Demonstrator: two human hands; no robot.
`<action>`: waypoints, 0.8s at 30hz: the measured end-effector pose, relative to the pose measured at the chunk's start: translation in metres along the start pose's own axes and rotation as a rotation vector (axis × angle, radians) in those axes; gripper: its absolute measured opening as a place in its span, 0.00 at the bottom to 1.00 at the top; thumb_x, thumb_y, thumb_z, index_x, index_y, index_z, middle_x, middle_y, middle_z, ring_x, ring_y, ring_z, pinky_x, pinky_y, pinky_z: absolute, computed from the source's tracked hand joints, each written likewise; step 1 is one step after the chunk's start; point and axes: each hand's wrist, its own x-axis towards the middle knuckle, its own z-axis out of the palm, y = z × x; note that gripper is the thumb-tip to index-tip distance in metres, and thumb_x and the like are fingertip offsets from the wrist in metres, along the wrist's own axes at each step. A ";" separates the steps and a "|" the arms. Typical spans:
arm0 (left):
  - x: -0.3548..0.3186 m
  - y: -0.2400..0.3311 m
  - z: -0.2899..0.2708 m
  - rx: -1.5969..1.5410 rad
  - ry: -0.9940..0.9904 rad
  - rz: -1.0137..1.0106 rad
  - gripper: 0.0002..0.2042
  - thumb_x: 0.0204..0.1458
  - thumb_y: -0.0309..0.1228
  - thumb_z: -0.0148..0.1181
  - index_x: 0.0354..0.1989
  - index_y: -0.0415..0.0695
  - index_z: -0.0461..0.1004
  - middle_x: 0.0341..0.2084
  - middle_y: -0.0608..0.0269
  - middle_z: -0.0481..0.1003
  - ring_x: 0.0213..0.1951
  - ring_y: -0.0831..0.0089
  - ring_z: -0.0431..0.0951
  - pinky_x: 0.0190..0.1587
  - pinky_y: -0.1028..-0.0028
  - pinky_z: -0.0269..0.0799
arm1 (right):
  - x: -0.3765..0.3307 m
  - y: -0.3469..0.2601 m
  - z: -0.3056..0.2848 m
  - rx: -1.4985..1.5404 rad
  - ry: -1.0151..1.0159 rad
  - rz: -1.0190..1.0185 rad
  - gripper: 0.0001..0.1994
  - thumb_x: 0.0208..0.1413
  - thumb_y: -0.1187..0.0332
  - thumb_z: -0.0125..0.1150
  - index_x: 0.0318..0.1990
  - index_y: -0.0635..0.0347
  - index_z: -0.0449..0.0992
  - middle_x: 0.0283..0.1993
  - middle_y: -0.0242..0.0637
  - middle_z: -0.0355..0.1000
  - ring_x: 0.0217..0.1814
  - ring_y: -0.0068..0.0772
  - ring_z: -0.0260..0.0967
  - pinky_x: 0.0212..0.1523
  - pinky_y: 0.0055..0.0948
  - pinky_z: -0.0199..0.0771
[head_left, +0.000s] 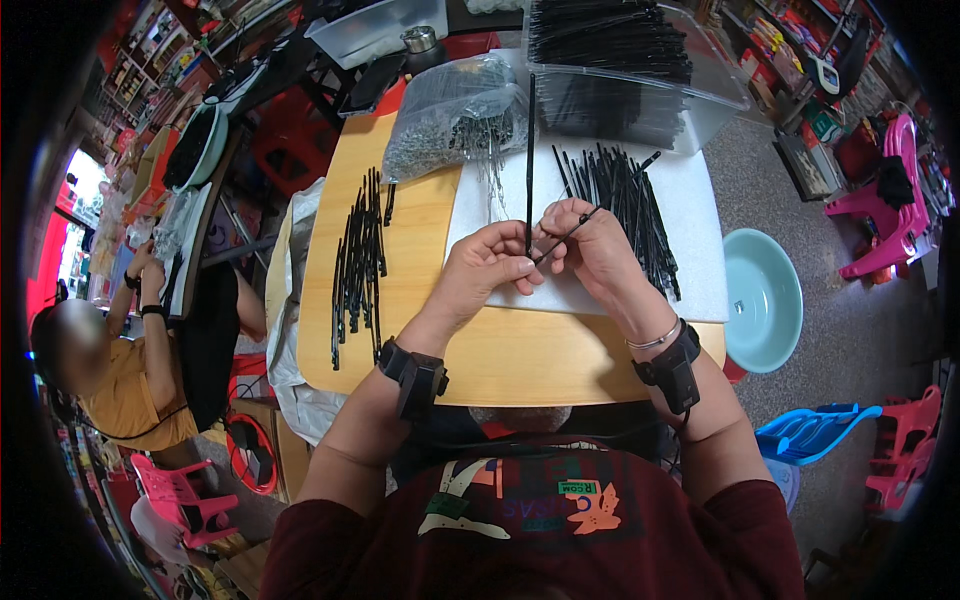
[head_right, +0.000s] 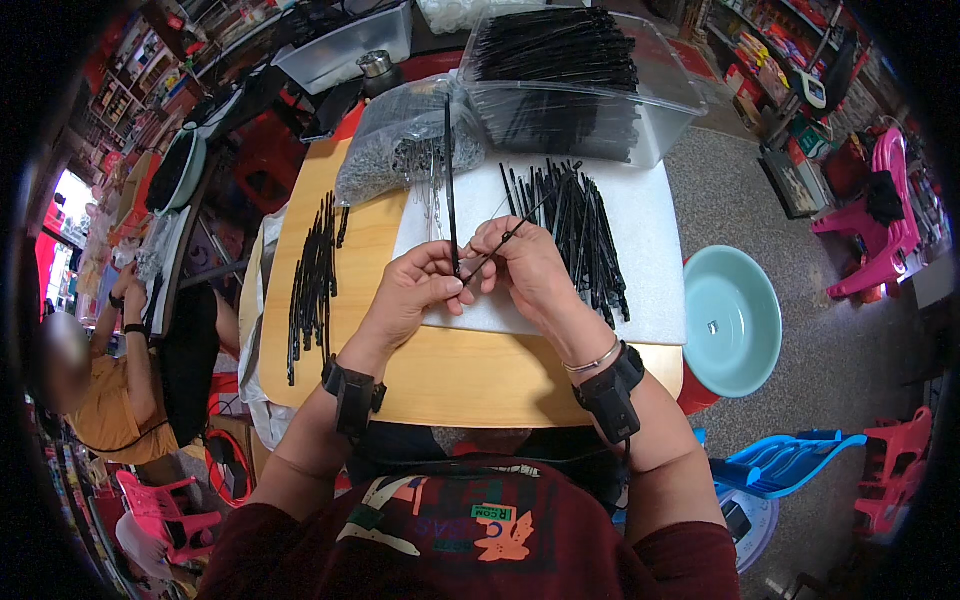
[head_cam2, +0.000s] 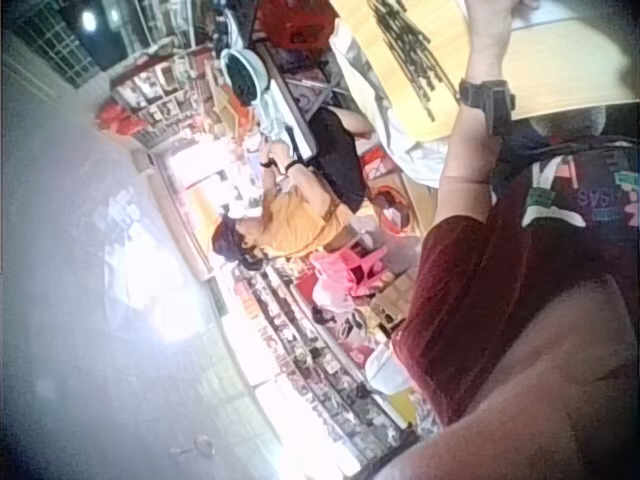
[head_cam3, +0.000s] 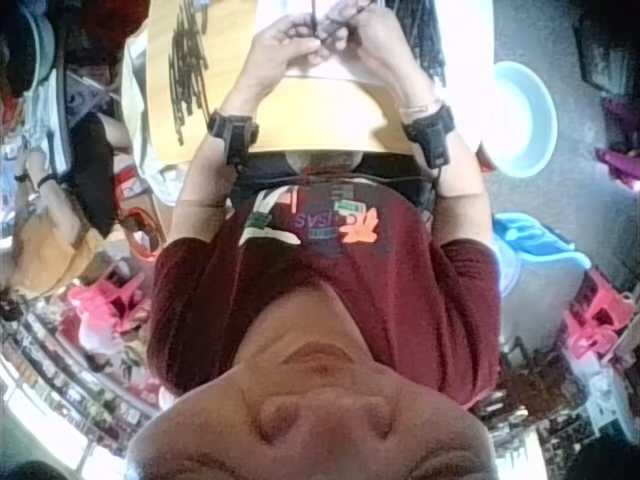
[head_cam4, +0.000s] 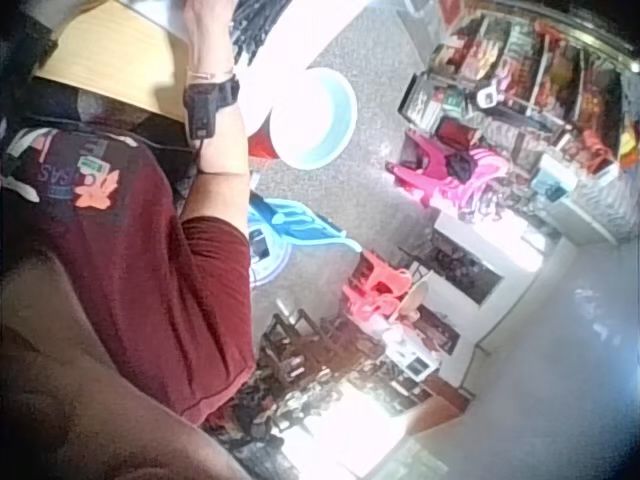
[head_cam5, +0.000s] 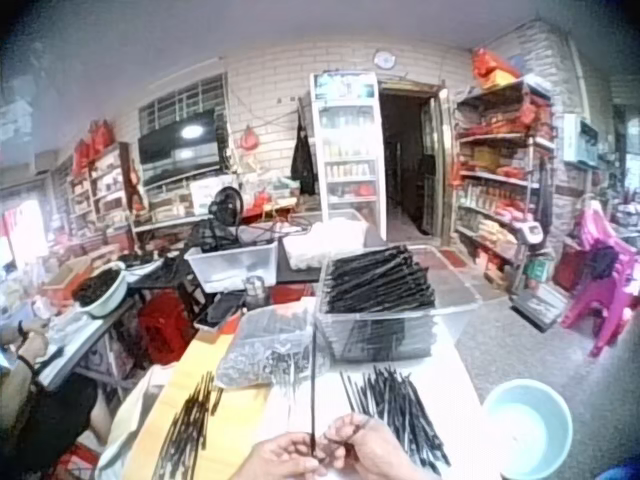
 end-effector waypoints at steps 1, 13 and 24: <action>0.000 0.000 0.000 -0.004 0.001 0.005 0.16 0.50 0.20 0.57 0.49 0.36 0.68 0.32 0.60 0.74 0.31 0.73 0.78 0.31 0.80 0.74 | -0.001 0.000 0.001 0.000 -0.002 -0.001 0.03 0.53 0.75 0.52 0.30 0.63 0.70 0.27 0.37 0.72 0.18 0.19 0.64 0.17 0.18 0.68; 0.000 -0.002 -0.002 -0.020 0.014 0.000 0.15 0.49 0.19 0.59 0.46 0.35 0.68 0.30 0.60 0.74 0.30 0.72 0.78 0.30 0.80 0.74 | -0.002 -0.005 0.001 -0.012 -0.050 0.075 0.04 0.53 0.75 0.52 0.31 0.66 0.71 0.27 0.38 0.72 0.18 0.19 0.64 0.17 0.19 0.70; 0.000 -0.001 0.002 -0.069 0.051 0.007 0.15 0.47 0.18 0.58 0.45 0.34 0.68 0.30 0.57 0.74 0.28 0.72 0.78 0.27 0.81 0.75 | -0.001 -0.006 0.000 0.037 -0.082 0.086 0.03 0.53 0.75 0.54 0.31 0.66 0.71 0.28 0.38 0.71 0.19 0.19 0.64 0.18 0.20 0.70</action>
